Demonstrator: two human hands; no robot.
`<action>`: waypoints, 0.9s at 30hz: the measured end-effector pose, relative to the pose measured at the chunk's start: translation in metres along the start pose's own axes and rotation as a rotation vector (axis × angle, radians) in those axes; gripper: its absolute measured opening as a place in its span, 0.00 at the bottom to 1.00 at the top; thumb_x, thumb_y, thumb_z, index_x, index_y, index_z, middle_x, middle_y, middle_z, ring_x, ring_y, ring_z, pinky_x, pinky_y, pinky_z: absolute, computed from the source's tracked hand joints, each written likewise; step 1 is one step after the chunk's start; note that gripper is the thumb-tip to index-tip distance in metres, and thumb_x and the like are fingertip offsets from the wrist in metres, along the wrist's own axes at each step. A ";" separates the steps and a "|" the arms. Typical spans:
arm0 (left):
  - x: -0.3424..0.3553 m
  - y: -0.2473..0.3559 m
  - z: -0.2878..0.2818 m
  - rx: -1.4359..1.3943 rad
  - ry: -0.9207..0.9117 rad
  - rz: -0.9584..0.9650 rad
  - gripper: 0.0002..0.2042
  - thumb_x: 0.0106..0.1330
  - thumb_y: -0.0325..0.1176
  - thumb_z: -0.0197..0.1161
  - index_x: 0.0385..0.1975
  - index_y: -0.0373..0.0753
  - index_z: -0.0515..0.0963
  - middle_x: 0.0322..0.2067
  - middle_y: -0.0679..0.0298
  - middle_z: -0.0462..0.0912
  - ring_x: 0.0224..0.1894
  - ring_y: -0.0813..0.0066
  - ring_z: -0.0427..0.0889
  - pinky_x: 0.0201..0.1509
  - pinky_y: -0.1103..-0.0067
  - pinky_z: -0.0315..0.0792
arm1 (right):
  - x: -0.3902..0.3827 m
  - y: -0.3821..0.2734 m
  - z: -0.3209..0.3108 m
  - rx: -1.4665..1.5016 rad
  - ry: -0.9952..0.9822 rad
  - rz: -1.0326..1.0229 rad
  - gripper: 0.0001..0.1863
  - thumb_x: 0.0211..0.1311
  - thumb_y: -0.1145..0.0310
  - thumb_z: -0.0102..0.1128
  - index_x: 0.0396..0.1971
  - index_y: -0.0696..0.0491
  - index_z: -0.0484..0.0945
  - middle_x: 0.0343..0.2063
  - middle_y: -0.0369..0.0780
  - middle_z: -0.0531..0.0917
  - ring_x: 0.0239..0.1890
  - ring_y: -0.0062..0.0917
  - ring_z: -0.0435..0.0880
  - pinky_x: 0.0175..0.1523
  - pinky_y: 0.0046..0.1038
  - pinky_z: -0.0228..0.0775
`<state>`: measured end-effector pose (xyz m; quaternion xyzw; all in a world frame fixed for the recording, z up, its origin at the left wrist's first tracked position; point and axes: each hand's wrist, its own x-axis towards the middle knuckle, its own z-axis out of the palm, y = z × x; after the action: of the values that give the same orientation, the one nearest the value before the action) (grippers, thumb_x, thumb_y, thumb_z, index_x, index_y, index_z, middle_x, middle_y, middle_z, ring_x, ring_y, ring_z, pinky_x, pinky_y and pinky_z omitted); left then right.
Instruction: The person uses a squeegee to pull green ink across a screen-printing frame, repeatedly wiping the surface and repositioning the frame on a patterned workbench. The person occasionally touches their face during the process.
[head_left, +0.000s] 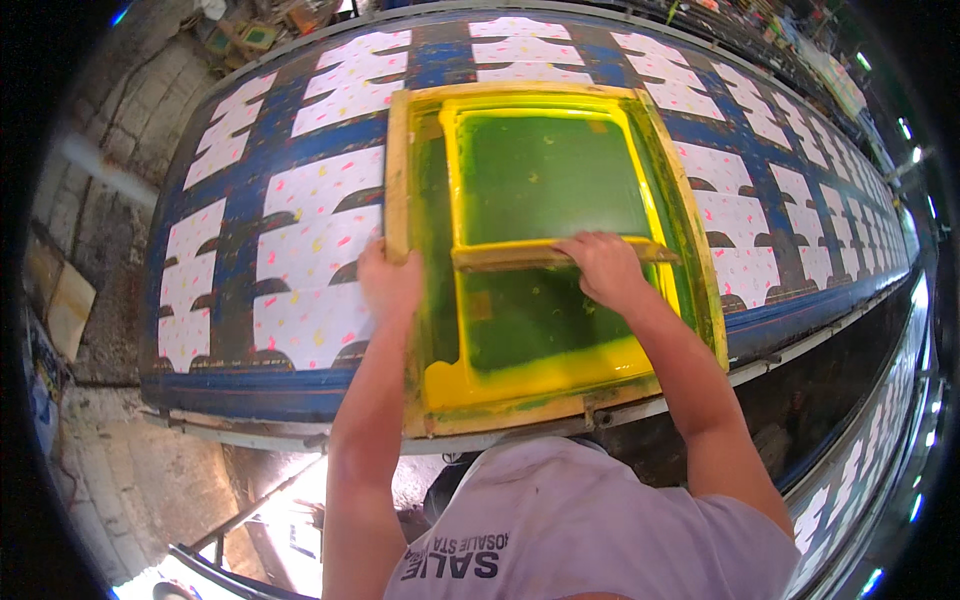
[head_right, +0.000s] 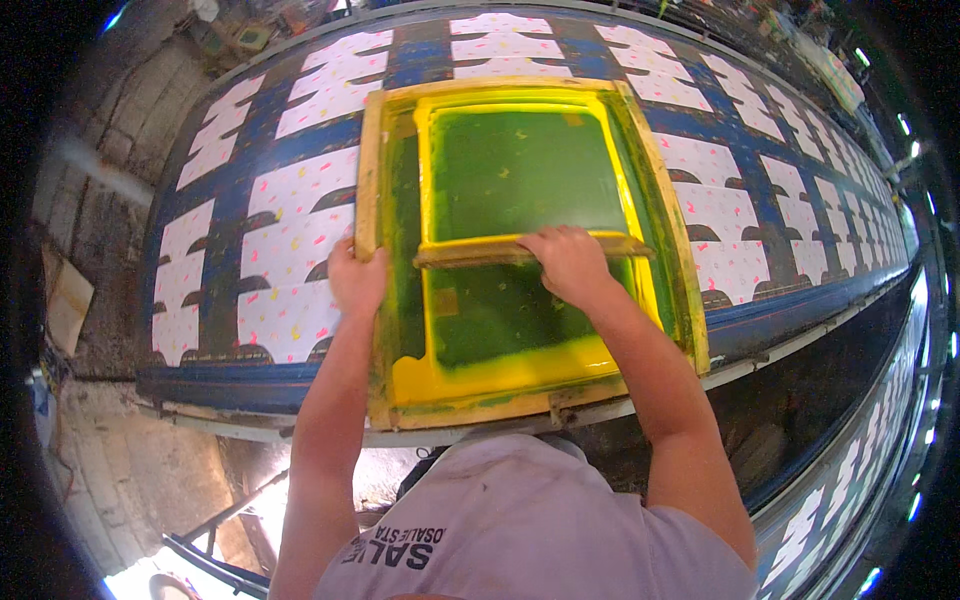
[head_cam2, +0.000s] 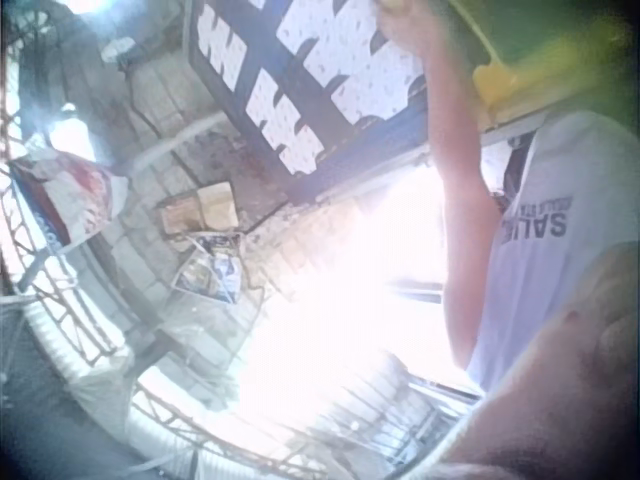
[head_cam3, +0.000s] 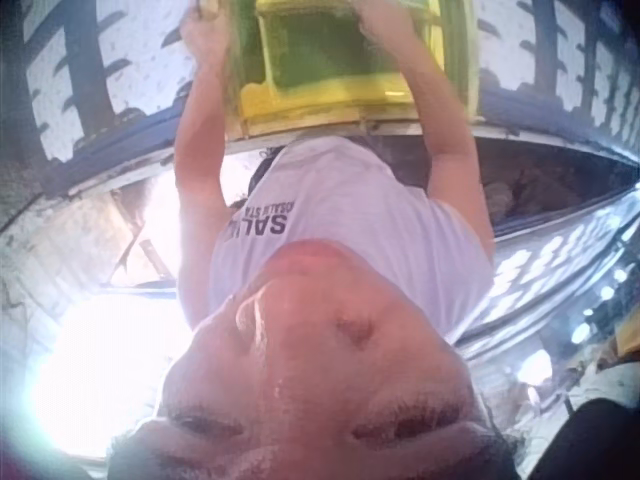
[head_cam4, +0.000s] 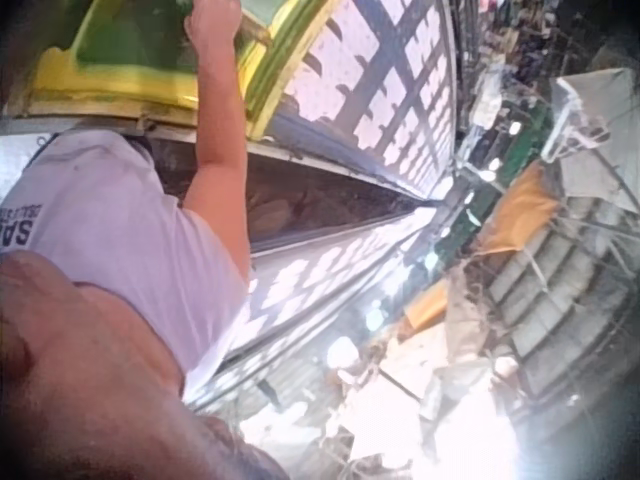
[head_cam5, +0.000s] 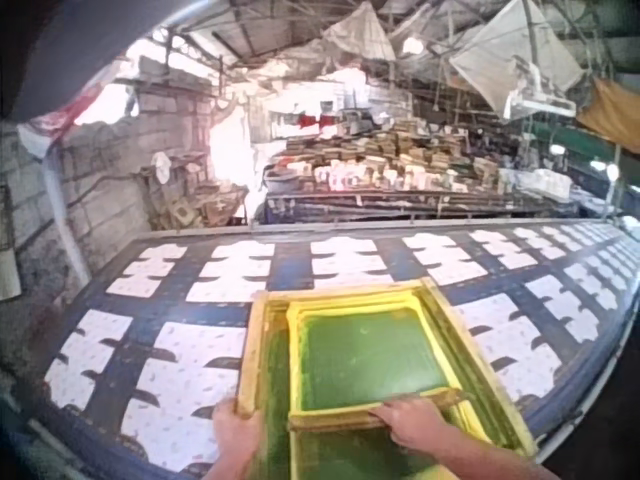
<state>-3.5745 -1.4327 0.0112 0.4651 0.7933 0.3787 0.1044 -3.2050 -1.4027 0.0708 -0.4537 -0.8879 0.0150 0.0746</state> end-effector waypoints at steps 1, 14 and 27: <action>-0.001 0.002 0.000 -0.029 -0.007 -0.054 0.32 0.62 0.40 0.79 0.64 0.30 0.80 0.54 0.44 0.87 0.59 0.43 0.86 0.65 0.55 0.80 | 0.019 0.012 0.002 -0.018 -0.004 -0.028 0.27 0.57 0.77 0.69 0.58 0.44 0.89 0.48 0.44 0.91 0.48 0.45 0.92 0.55 0.47 0.85; -0.012 0.007 -0.002 -0.034 0.031 -0.165 0.32 0.70 0.41 0.78 0.70 0.31 0.78 0.48 0.50 0.90 0.50 0.56 0.89 0.57 0.63 0.81 | 0.244 0.156 0.037 -0.090 0.073 -0.030 0.20 0.69 0.72 0.63 0.59 0.43 0.87 0.46 0.45 0.93 0.53 0.45 0.93 0.56 0.49 0.86; -0.006 0.010 0.003 0.032 0.098 -0.113 0.29 0.73 0.36 0.78 0.68 0.27 0.79 0.39 0.56 0.90 0.39 0.67 0.88 0.49 0.69 0.82 | 0.290 0.210 0.017 -0.070 -0.115 -0.029 0.25 0.66 0.74 0.61 0.63 0.48 0.86 0.55 0.47 0.92 0.61 0.49 0.89 0.64 0.52 0.83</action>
<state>-3.5631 -1.4336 0.0153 0.4023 0.8285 0.3815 0.0792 -3.2059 -1.0445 0.0684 -0.4414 -0.8972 0.0089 0.0079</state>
